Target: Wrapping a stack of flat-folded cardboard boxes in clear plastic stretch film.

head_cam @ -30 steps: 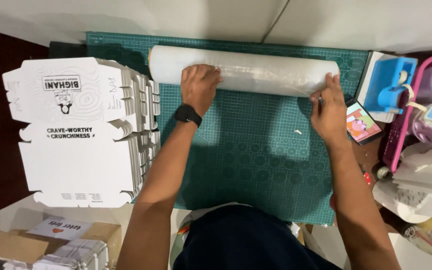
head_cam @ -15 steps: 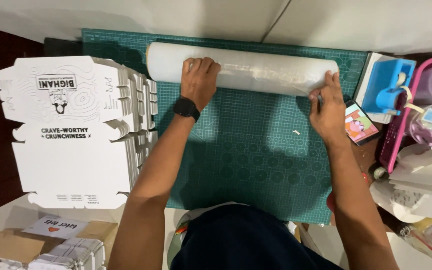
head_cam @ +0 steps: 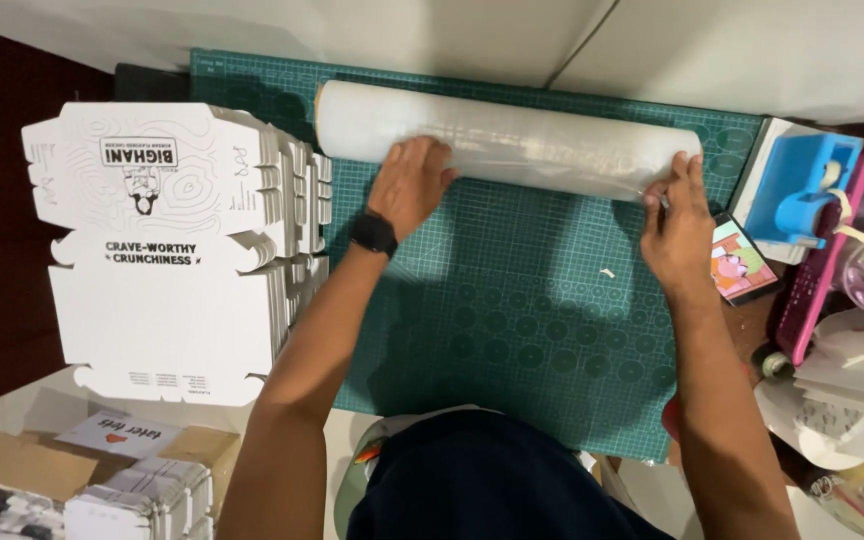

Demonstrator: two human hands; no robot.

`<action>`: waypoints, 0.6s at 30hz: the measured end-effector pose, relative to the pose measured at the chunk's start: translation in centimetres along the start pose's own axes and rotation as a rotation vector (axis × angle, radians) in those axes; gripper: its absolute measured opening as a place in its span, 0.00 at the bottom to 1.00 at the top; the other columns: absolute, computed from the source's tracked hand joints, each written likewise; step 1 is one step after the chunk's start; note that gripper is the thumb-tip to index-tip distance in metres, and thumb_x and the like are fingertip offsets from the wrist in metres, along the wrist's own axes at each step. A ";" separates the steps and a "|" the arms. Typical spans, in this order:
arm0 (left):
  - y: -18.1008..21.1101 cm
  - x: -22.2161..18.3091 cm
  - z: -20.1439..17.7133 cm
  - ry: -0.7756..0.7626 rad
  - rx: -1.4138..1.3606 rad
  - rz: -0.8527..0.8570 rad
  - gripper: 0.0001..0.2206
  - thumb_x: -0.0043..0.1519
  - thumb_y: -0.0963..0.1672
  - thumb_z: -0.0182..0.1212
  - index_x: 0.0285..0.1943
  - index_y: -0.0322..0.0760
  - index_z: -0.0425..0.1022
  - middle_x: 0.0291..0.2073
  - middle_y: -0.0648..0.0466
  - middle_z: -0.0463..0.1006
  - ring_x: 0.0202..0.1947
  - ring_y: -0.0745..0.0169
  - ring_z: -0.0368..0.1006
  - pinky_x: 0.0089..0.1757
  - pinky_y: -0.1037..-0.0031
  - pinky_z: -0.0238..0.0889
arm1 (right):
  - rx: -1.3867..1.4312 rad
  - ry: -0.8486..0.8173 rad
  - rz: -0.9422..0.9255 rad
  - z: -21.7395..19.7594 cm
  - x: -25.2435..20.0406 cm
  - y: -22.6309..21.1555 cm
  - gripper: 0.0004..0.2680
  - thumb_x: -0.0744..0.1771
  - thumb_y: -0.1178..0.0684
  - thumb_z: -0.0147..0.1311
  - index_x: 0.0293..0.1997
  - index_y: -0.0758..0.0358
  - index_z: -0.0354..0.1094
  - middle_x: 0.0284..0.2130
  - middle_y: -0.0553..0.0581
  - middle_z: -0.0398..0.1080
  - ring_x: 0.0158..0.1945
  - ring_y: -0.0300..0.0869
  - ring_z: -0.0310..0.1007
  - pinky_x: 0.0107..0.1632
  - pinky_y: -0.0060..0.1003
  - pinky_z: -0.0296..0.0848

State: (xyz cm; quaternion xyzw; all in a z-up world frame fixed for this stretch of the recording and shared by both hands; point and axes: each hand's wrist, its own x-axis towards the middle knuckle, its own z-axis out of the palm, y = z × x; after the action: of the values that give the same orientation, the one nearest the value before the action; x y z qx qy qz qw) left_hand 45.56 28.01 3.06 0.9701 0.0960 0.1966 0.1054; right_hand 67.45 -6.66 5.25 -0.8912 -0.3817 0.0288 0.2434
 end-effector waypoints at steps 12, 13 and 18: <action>-8.5 -2.8 -2.8 0.025 -0.021 -0.091 0.07 0.74 0.47 0.49 0.48 0.42 0.67 0.35 0.52 0.71 0.45 0.49 0.72 0.52 0.60 0.61 | 0.002 -0.039 0.009 -1.0 0.9 -0.6 0.03 0.74 0.55 0.50 0.50 0.63 0.64 0.73 0.68 0.57 0.73 0.62 0.54 0.62 0.64 0.67; -8.1 -1.9 -4.0 0.024 -0.022 -0.090 0.07 0.74 0.47 0.49 0.48 0.42 0.67 0.35 0.52 0.71 0.45 0.49 0.72 0.52 0.60 0.61 | 0.001 -0.039 0.011 -1.1 1.1 -0.7 0.03 0.74 0.55 0.50 0.50 0.63 0.64 0.73 0.68 0.57 0.73 0.62 0.54 0.62 0.64 0.67; -9.5 -0.9 -3.7 0.014 0.051 -0.050 0.11 0.70 0.49 0.58 0.57 0.44 0.78 0.51 0.52 0.76 0.53 0.51 0.71 0.55 0.59 0.59 | 0.054 -0.015 0.035 -0.9 1.9 -0.7 0.03 0.74 0.55 0.52 0.48 0.62 0.64 0.71 0.68 0.60 0.73 0.61 0.55 0.64 0.64 0.65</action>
State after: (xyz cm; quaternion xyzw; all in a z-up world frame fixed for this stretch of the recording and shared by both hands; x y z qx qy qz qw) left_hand 41.86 37.57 3.74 0.9683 0.1259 0.1984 0.0850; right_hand 68.55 -5.36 6.60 -0.8905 -0.3671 0.0500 0.2639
